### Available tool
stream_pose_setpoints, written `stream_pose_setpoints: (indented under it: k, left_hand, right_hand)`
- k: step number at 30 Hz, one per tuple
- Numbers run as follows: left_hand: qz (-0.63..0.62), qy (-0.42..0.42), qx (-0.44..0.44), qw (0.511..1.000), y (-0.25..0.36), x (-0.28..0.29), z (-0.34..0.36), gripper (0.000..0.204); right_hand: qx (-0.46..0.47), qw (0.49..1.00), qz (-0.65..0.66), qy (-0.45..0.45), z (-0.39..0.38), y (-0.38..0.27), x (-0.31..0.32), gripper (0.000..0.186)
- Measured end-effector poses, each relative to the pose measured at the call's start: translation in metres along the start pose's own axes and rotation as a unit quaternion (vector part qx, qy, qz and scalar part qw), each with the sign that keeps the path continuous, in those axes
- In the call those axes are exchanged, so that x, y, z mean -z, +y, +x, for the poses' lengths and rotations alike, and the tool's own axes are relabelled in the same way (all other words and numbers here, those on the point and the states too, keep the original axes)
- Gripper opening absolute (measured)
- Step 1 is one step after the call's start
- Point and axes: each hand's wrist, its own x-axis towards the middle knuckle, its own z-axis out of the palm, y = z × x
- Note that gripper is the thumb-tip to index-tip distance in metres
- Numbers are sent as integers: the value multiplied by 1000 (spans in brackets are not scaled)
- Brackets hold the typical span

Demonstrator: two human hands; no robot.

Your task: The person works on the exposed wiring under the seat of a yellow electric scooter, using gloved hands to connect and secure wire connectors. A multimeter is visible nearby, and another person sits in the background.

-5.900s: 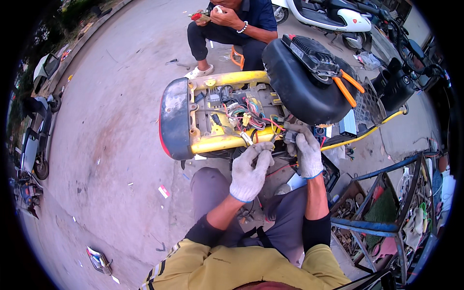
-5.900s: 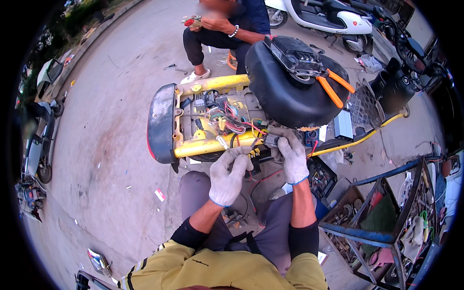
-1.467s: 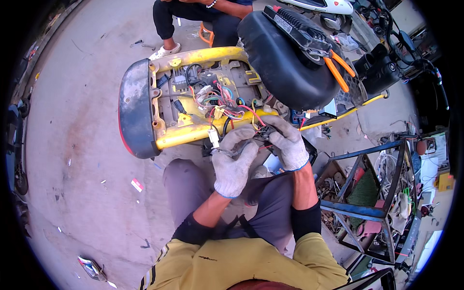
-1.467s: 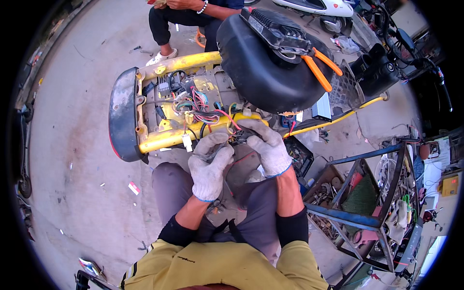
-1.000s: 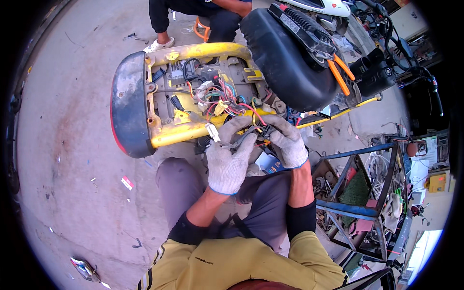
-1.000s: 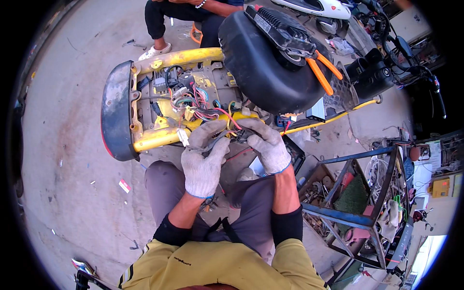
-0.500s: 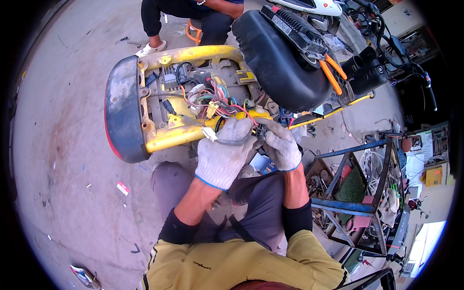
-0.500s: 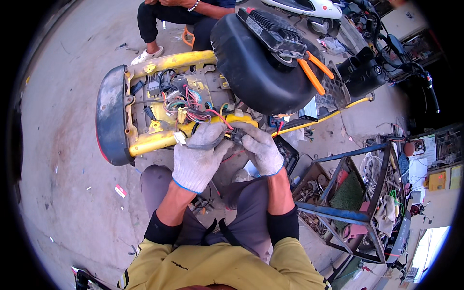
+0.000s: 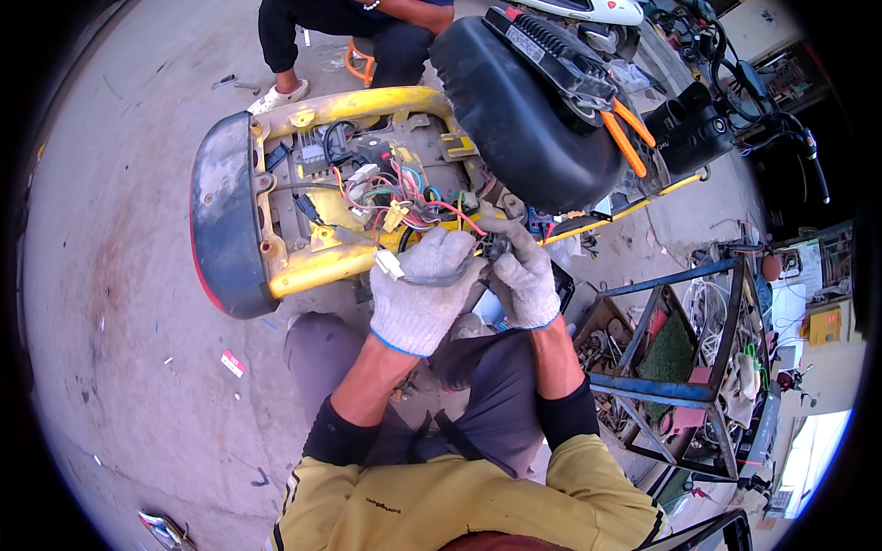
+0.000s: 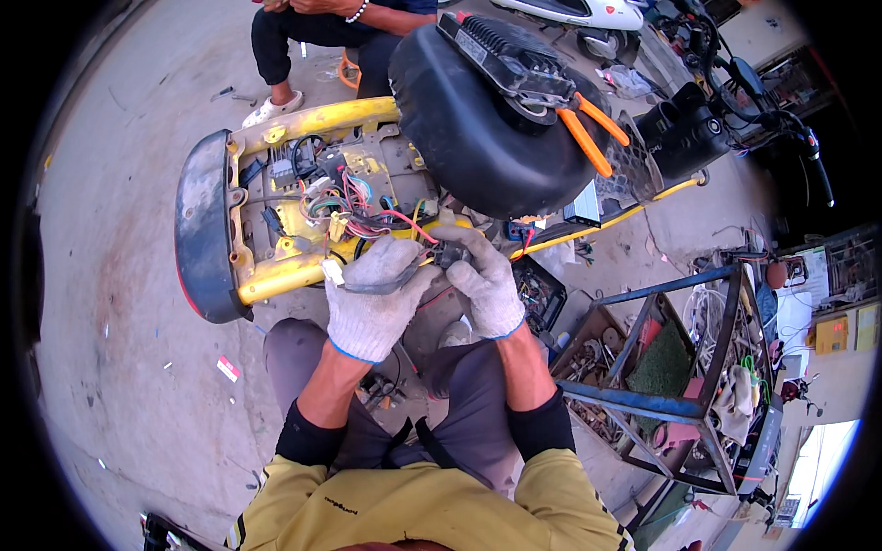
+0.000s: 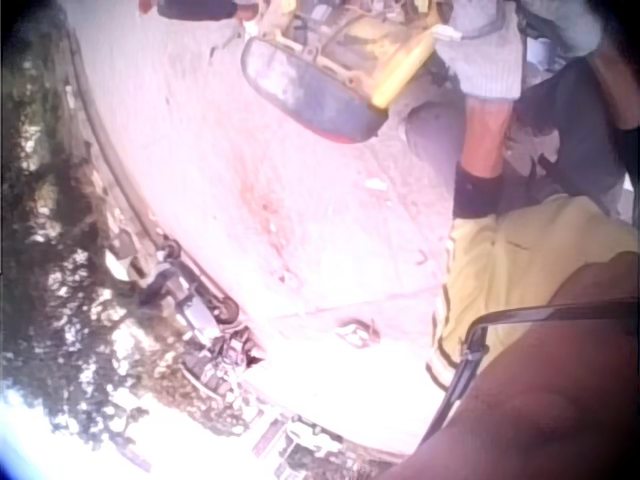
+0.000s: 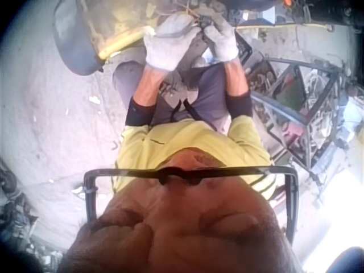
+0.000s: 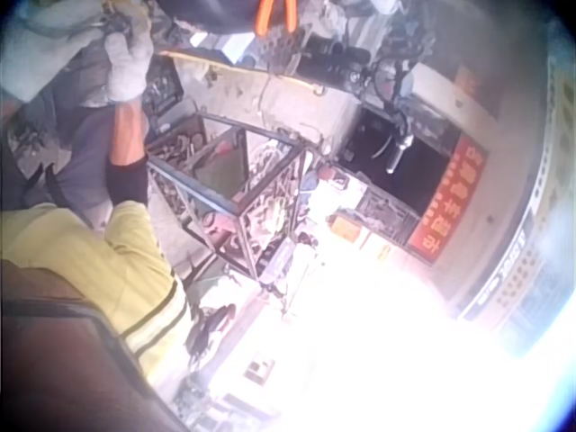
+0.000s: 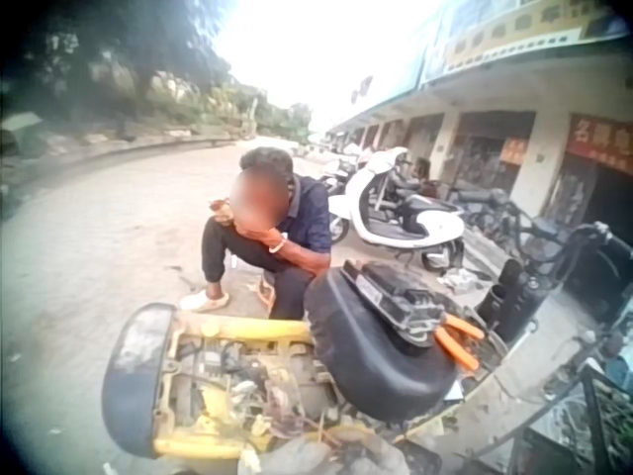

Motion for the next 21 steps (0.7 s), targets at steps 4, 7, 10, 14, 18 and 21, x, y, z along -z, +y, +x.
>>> stream_pose_setpoints:
  k: [4,7,10,14,18,21]
  left_hand:
    - [1,9,-10,1000,2,0,2,30]
    - [-36,17,3,999,2,-2,1,30]
    - [-105,41,22,993,2,-5,-1,28]
    - [-160,51,37,985,5,0,-2,27]
    - [-131,49,-2,990,4,5,-2,25]
    - [-107,67,-14,992,7,8,0,21]
  right_hand:
    - [-1,999,38,-2,1,4,5,70]
    - [-13,997,79,-5,2,4,6,65]
    - [-23,989,143,8,4,-5,-3,60]
    - [-40,988,151,18,2,-4,2,60]
    - [-48,986,153,34,3,-7,-2,61]
    - [-44,987,153,34,6,0,6,61]
